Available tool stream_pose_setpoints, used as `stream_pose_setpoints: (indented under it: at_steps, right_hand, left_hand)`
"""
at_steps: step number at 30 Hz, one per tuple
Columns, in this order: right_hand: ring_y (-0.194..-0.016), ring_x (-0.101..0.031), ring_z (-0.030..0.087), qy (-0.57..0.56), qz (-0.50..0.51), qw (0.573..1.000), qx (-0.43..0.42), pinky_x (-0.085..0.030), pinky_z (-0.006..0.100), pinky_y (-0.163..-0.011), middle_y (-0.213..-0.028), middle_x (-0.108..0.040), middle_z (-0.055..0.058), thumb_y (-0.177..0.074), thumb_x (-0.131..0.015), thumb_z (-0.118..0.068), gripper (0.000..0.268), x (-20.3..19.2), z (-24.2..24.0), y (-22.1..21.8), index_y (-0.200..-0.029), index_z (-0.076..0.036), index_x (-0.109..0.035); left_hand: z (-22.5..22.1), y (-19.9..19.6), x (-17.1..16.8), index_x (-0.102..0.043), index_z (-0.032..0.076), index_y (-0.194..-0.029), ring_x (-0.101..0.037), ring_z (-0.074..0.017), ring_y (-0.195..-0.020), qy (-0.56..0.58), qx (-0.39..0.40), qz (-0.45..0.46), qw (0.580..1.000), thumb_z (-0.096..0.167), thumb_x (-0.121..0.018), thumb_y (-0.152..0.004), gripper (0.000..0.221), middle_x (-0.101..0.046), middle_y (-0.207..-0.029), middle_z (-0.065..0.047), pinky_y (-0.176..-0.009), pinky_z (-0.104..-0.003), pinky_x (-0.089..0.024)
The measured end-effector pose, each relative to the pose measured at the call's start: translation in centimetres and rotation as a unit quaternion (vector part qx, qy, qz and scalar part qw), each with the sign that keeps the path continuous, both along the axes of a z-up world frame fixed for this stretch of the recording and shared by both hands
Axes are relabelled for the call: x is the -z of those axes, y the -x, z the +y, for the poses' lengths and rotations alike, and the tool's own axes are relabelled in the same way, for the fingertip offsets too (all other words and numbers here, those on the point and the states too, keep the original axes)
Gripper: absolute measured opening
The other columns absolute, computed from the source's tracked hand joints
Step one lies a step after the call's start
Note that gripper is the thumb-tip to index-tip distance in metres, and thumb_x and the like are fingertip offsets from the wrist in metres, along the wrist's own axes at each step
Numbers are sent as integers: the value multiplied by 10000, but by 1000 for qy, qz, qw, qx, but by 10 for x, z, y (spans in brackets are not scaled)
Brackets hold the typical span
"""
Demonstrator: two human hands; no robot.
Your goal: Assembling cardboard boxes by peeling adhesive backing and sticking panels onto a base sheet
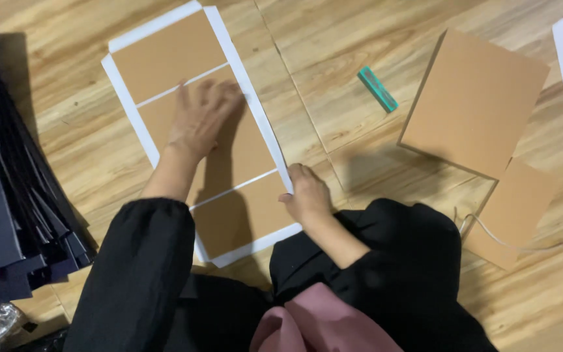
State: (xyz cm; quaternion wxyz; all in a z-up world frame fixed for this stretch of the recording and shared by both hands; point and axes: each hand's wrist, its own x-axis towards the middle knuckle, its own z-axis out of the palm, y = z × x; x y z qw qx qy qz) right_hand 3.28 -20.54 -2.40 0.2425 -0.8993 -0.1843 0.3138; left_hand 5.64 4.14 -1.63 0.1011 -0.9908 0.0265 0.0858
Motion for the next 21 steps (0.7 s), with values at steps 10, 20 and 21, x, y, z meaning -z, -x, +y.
stream_pose_setpoints:
  at_steps: [10, 20, 21]
  right_hand:
    - [-1031, -544, 345, -50, -58, 993, -86, -468, 451, -814, -1171, -520, 173, -677, -677, -57, 751, -19, 10, 10, -1330, -88, -308]
    - [-706, -525, 301, 38, -268, 943, -192, -498, 358, -519, -911, -491, 194, -675, -526, -61, 664, 1, 23, 41, -1279, 137, -336]
    - [-745, -507, 307, 43, -235, 948, -210, -499, 359, -562, -950, -471, 197, -633, -595, -134, 772, -8, 23, 39, -1290, 147, -302]
  left_hand:
    - [-15, -41, -35, -338, 331, -1221, -208, -172, -1326, -111, 228, 66, 965, 422, -702, -618, 710, -373, -1260, 76, -1085, -508, -152]
    - [0, -22, -23, -146, 346, -1397, -202, -227, -1339, -44, 104, 215, 970, 541, -770, -516, 1097, -141, -1452, 73, -1092, -493, -174]
    - [-7, -14, -15, -166, 360, -1398, -189, -226, -1340, -6, 46, 158, 986, 660, -587, -548, 994, -163, -1455, 81, -1063, -556, -129]
